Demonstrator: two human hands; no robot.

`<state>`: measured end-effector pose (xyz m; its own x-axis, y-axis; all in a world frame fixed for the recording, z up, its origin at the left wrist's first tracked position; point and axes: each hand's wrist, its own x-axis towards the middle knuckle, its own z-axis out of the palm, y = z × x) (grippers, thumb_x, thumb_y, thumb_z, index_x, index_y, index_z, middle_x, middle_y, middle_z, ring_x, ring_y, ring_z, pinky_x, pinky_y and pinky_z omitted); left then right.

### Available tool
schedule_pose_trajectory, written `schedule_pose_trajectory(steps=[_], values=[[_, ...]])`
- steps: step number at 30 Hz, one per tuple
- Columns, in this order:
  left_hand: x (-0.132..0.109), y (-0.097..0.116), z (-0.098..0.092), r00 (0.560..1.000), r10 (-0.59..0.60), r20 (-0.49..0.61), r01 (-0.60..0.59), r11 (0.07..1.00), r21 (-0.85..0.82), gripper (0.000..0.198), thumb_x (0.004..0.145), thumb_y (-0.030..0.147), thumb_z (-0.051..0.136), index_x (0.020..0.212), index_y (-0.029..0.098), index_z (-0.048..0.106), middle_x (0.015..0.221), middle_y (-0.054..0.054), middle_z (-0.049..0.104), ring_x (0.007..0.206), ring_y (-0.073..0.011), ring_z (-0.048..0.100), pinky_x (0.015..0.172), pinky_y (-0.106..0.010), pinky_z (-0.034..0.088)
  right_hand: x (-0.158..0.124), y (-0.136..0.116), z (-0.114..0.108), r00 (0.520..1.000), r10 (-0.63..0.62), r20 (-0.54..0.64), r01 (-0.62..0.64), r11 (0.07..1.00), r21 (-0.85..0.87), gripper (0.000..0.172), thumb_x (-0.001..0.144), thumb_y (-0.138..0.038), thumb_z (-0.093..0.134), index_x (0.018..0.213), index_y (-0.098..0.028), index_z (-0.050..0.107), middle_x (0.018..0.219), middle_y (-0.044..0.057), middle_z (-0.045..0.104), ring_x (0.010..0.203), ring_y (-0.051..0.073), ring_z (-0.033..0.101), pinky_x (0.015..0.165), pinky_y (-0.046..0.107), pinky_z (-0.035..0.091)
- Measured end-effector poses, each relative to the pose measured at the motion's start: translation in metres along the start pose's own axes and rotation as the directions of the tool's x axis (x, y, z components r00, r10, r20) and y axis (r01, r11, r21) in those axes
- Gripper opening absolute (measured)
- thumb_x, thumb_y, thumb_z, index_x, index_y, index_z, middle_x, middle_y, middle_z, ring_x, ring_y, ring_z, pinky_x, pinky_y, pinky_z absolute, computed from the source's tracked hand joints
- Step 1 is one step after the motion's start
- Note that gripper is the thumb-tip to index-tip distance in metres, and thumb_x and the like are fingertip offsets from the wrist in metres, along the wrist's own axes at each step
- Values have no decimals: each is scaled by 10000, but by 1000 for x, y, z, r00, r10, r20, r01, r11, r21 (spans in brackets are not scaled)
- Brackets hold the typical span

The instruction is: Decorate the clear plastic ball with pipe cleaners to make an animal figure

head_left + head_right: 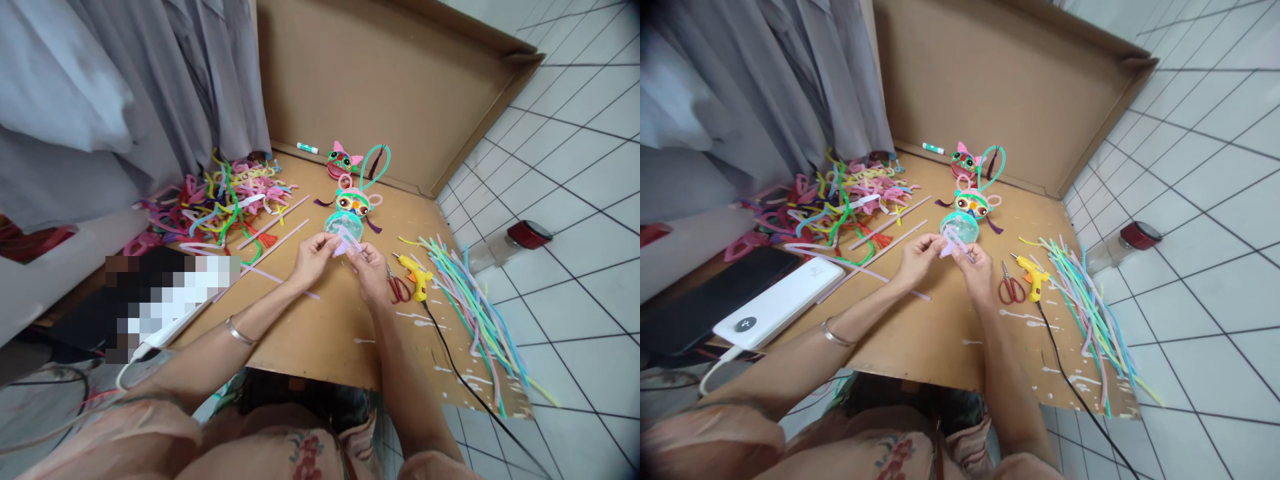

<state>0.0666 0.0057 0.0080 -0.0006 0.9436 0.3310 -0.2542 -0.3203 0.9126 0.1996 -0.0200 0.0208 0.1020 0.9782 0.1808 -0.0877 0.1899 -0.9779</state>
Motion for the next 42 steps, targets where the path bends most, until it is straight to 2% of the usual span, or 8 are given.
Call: schedule_pose_trajectory(steps=[7,15,20,23,28,33,36,42], values=[[-2,3,1,1000,-15,20,15,1000,18,516,715,651,718,659,148,618,556,29,542,548,-85,452,586,-226,378,-1,0,-2,1000,-26,-5,26,1000,-5,353,688,-491,750,670,-198,553,525,-92,374,496,62,244,504,230,208],[0,4,-1,997,-53,59,53,999,-1,548,692,680,723,633,144,627,557,22,548,564,-88,460,587,-228,373,-3,-6,1,997,-60,-55,52,989,-135,319,676,-471,729,680,-189,579,570,-60,496,538,75,326,525,221,267],[3,3,0,997,-76,30,78,995,-61,554,630,677,767,610,139,632,534,28,534,531,-77,435,561,-225,361,-3,-6,1,1000,-22,14,24,989,-147,247,651,-385,731,746,-209,587,549,-90,358,544,83,291,529,218,258],[3,5,1,997,-76,-1,76,994,-78,546,622,665,780,595,141,628,527,29,535,535,-76,444,568,-223,366,-2,-6,1,999,-21,26,25,989,-144,233,658,-369,717,774,-212,590,559,-91,330,548,87,283,532,219,259],[3,5,1,995,-98,-5,97,989,-110,545,606,664,792,616,139,645,516,36,534,515,-65,435,555,-212,357,-3,-5,2,999,-32,28,36,988,-147,219,690,-385,703,761,-210,593,582,-77,380,554,88,282,529,219,258],[4,4,0,991,-133,-12,131,984,-124,555,563,668,813,643,140,661,509,38,539,498,-62,433,533,-209,358,-4,-6,2,997,-44,57,52,987,-152,268,702,-433,717,788,-209,598,614,-61,469,581,97,362,565,226,329],[4,6,1,990,-142,-12,139,983,-123,549,544,654,830,637,141,658,512,34,552,499,-63,442,534,-210,368,-4,-8,1,998,-50,34,55,982,-183,270,728,-453,698,783,-207,599,627,-56,481,582,98,364,564,230,324],[4,10,2,982,-166,86,174,980,-93,523,497,593,877,655,140,669,571,15,605,526,-72,475,548,-213,383,-2,-10,-1,997,-73,34,77,988,-132,279,754,-471,667,795,-200,614,697,-33,568,649,114,472,646,242,397]])
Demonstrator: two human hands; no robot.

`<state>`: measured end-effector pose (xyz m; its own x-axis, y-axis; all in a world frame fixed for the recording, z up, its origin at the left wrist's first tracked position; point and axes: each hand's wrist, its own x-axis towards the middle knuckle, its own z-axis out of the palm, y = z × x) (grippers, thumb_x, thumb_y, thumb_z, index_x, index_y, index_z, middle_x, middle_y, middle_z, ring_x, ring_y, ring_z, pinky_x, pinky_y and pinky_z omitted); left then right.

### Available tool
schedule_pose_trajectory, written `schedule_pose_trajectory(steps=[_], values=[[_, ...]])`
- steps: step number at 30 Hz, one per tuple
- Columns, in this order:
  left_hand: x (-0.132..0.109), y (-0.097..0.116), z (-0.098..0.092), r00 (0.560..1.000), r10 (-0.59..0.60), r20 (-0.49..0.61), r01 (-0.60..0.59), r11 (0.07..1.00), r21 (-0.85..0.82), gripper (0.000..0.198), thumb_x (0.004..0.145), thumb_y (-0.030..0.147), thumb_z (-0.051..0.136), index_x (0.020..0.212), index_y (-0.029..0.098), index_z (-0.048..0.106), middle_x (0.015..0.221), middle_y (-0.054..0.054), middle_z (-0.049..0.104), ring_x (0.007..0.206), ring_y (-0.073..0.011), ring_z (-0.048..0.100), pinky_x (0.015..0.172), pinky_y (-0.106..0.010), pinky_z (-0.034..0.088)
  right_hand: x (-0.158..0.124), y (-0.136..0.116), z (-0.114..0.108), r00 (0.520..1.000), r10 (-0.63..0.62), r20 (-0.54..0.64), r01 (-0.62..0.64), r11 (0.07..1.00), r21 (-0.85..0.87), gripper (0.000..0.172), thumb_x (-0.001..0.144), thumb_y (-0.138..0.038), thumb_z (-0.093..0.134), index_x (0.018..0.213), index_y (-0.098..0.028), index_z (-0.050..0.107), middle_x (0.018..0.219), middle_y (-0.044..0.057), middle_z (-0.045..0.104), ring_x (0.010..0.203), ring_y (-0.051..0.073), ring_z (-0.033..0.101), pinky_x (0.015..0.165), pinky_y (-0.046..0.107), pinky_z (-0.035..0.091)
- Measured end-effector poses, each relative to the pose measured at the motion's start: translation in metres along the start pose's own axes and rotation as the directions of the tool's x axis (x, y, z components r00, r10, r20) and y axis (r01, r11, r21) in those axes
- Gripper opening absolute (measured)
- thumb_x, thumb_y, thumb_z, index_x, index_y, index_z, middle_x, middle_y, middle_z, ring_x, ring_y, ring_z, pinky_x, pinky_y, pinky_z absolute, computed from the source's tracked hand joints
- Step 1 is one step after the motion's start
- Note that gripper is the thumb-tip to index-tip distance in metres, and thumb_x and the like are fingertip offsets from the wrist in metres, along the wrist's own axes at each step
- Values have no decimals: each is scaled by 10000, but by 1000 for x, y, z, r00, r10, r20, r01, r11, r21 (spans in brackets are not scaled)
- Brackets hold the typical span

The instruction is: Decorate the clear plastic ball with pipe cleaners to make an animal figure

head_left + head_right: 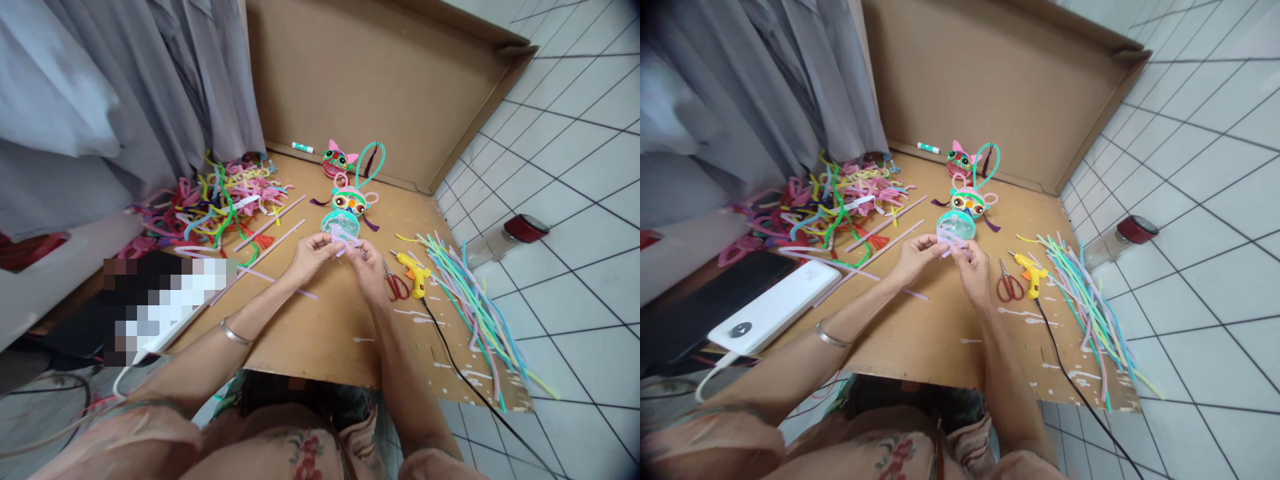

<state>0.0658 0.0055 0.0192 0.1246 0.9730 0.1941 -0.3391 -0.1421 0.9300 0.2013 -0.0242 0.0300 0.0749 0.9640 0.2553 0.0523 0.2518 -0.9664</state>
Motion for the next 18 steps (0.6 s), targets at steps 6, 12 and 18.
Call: schedule_pose_trajectory(steps=[6,12,18], values=[[2,0,-4,998,31,46,-33,999,36,494,554,592,849,647,139,676,565,11,592,532,-81,470,545,-226,380,0,3,0,999,47,-15,-46,999,20,324,733,-514,675,750,-202,588,597,-70,440,546,83,330,546,226,295],[0,2,-3,997,36,61,-38,999,25,497,574,609,838,655,141,692,579,9,602,542,-81,471,561,-225,399,0,5,-2,999,26,-33,-25,998,50,329,730,-499,690,701,-202,551,550,-86,369,508,71,255,510,229,221],[-2,2,-2,998,46,48,-48,998,44,524,599,639,811,615,137,659,564,2,586,544,-86,478,562,-227,386,-2,0,0,998,12,-57,-12,1000,-8,293,729,-469,691,719,-194,589,579,-64,477,535,78,325,526,220,267]])
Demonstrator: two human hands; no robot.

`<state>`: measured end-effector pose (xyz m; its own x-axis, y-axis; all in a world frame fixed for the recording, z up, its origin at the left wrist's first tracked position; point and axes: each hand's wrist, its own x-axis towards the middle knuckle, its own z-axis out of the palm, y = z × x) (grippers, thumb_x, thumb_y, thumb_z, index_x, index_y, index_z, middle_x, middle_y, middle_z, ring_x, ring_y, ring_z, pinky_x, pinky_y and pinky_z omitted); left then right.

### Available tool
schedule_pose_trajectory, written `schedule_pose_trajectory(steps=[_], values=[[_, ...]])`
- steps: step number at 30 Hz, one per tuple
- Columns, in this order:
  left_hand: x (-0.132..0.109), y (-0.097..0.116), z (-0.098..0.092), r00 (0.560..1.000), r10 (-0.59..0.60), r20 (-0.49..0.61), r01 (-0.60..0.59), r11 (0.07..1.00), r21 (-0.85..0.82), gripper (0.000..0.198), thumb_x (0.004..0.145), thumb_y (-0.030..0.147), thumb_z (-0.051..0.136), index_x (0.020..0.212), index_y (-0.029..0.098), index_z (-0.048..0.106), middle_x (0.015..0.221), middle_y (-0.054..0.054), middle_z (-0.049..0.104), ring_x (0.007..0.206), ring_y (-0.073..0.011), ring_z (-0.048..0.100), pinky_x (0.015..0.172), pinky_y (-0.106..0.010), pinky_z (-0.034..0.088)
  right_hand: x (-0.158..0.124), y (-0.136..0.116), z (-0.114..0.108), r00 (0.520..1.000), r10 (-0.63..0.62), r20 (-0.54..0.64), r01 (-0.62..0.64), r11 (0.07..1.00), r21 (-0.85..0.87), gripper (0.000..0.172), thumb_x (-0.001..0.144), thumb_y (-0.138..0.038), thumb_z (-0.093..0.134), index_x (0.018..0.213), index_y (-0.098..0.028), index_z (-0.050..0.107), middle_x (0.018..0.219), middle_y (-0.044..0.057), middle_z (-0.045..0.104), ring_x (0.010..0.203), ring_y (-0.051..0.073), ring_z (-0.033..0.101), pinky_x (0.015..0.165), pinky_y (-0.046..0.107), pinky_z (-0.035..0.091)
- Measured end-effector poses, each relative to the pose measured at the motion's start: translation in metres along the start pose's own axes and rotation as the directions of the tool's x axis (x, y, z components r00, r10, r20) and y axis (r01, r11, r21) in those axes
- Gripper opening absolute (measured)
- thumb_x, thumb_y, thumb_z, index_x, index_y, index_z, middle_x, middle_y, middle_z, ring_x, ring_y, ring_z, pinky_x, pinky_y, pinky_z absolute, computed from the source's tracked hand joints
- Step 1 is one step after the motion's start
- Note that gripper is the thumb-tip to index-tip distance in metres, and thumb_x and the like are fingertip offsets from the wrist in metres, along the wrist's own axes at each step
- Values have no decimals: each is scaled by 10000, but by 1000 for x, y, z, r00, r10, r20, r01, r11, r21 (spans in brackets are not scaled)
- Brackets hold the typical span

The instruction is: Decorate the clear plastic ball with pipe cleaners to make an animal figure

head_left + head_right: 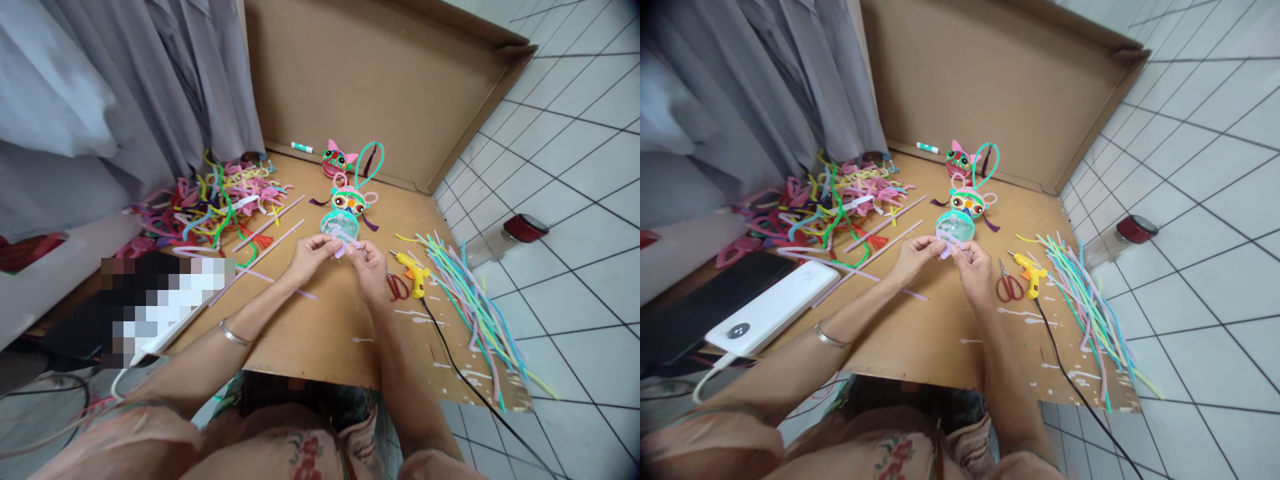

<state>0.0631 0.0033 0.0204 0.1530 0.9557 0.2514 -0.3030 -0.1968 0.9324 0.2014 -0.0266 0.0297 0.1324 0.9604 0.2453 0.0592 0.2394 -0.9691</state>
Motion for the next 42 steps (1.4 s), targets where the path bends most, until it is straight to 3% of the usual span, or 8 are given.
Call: schedule_pose_trajectory(steps=[7,18,22,28,33,42], values=[[0,-4,-3,999,31,-7,-31,998,49,523,648,642,777,590,140,644,567,-7,588,559,-94,482,577,-230,382,1,0,1,1000,17,-13,-17,1000,-15,305,699,-476,707,712,-188,606,594,-54,501,547,79,349,532,218,295],[0,-7,-8,996,87,-22,-83,989,126,533,707,664,723,595,149,646,565,-7,583,580,-112,495,596,-241,384,2,-5,-4,1000,21,7,-20,998,-61,311,696,-483,691,681,-190,590,538,-73,410,504,70,304,509,228,278],[-1,-9,-5,997,77,-23,-75,994,85,531,735,663,701,609,151,634,578,-3,575,586,-107,491,608,-240,397,1,-3,-5,1000,8,-10,-8,998,-54,303,710,-465,696,666,-189,581,545,-69,413,513,71,313,510,222,276],[-3,-9,4,1000,-20,7,20,1000,2,522,579,631,824,648,141,656,575,6,591,551,-98,498,576,-238,422,1,-2,-1,999,-31,-45,26,994,-105,254,708,-427,681,661,-187,616,586,-40,519,563,94,408,543,226,338],[1,-9,3,997,-39,-66,36,999,-37,496,564,594,843,625,139,654,581,2,609,534,-86,495,554,-230,420,4,-2,-4,1000,15,-10,-16,995,-102,254,723,-449,655,739,-196,636,592,-42,536,537,100,444,533,235,358],[4,-8,-1,995,-45,-89,39,997,-63,469,581,561,841,613,142,632,581,9,598,515,-73,480,533,-222,402,5,-1,-9,994,-23,-102,16,997,-69,217,740,-420,664,760,-211,608,626,-33,592,564,111,534,575,244,435]])
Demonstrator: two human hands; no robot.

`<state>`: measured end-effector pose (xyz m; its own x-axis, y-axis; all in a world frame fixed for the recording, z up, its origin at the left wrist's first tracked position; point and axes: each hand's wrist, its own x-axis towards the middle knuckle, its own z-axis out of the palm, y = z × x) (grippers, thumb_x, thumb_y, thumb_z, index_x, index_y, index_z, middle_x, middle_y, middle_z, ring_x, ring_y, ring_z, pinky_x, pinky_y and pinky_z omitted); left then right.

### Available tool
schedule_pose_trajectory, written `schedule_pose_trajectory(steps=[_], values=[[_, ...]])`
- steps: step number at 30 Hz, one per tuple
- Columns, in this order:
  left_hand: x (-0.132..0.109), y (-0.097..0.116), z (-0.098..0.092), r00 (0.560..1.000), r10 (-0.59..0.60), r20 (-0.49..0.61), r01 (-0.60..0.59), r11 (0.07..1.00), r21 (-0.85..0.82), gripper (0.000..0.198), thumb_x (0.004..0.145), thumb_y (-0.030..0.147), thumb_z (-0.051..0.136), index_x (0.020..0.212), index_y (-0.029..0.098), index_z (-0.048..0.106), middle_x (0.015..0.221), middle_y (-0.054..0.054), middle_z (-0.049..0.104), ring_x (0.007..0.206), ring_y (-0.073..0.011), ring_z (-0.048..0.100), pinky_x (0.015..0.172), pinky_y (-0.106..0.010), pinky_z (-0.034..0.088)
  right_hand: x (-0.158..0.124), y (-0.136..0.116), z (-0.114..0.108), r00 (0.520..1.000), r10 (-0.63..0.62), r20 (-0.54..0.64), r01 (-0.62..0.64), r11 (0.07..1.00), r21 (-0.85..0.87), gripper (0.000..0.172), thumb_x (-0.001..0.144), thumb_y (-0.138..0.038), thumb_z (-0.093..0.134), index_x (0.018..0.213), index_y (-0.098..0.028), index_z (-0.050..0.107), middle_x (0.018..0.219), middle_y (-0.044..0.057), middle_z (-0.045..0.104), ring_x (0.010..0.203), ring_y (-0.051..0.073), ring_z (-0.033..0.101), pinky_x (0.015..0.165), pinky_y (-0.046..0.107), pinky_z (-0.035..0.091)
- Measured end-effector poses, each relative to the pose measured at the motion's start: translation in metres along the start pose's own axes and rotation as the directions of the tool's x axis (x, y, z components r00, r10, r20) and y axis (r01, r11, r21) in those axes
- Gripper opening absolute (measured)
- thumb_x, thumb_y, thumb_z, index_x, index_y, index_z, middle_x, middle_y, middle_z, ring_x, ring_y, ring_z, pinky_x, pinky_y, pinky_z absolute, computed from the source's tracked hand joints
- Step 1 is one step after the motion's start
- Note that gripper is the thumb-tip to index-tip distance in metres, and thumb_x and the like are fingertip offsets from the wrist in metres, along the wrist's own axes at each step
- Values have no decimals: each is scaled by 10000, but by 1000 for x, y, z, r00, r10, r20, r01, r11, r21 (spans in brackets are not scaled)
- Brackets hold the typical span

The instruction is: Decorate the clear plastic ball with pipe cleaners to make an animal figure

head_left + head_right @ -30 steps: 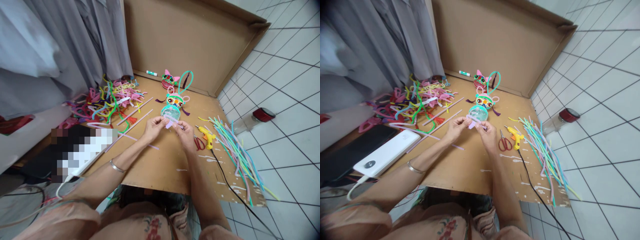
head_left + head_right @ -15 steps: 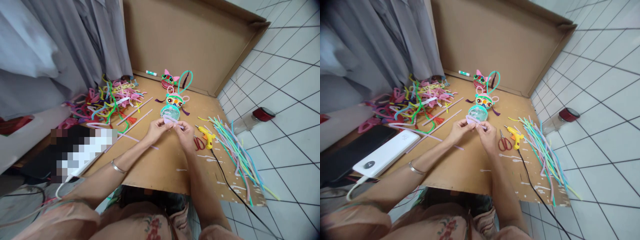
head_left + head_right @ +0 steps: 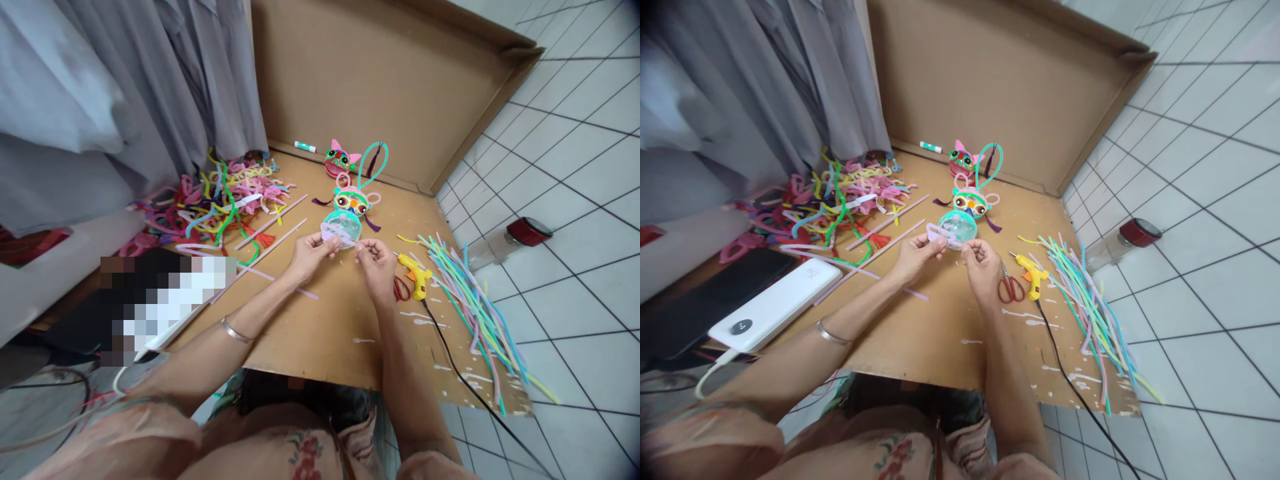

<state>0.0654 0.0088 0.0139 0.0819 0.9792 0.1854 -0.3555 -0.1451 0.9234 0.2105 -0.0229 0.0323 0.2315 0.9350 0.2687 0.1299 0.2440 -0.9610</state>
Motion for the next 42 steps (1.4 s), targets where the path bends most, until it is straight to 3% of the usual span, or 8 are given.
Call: schedule_pose_trajectory(steps=[3,11,17,21,25,32,36,42], values=[[-1,0,1,1000,-19,5,19,1000,-1,467,567,553,846,610,141,630,572,14,590,505,-70,471,524,-222,392,-2,-3,2,1000,-11,5,11,999,41,215,763,-419,654,769,-212,596,649,-22,624,556,110,552,586,252,454],[3,-7,-3,999,-30,22,30,999,20,487,577,575,822,640,136,621,573,21,566,507,-69,457,521,-219,372,-6,-2,1,981,-111,157,109,994,20,162,799,-338,676,889,-204,686,821,20,708,744,147,646,761,300,507],[4,-15,-8,986,-69,154,40,982,187,516,613,615,777,624,135,588,535,31,514,507,-68,423,520,-211,325,-1,0,-7,945,-275,178,301,943,-139,96,827,-295,674,842,-247,756,881,16,646,843,153,619,757,284,501],[2,-12,-8,967,-100,234,40,968,249,504,650,613,740,653,138,571,558,33,499,520,-69,408,530,-211,308,2,1,-10,936,-302,181,336,921,-198,113,825,-325,679,850,-243,754,891,19,606,822,151,590,711,277,488],[-3,-7,-5,943,-109,314,13,956,292,482,691,598,713,686,133,584,582,35,490,550,-76,406,546,-210,306,4,4,-9,949,-260,177,291,940,-180,118,805,-301,670,865,-211,716,884,17,635,754,133,580,715,276,484],[-4,-10,-5,912,-112,395,-31,941,338,487,716,599,692,755,118,624,650,26,524,625,-98,455,616,-222,353,6,5,-8,977,-32,209,37,999,-20,280,683,-361,759,888,-198,661,686,-33,621,625,117,580,624,255,485],[-5,-12,-4,897,-129,424,-20,944,330,447,720,559,696,735,123,598,651,36,497,616,-87,429,603,-217,332,6,4,-7,983,-20,184,17,1000,19,309,663,-374,781,871,-200,634,651,-47,603,591,104,563,581,239,464],[-6,-13,-3,914,-141,380,9,945,327,430,705,531,709,650,133,555,594,45,462,563,-71,403,567,-216,296,6,5,-5,986,-6,169,9,1000,-16,311,659,-404,788,848,-204,644,661,-36,618,586,107,550,581,246,463]])
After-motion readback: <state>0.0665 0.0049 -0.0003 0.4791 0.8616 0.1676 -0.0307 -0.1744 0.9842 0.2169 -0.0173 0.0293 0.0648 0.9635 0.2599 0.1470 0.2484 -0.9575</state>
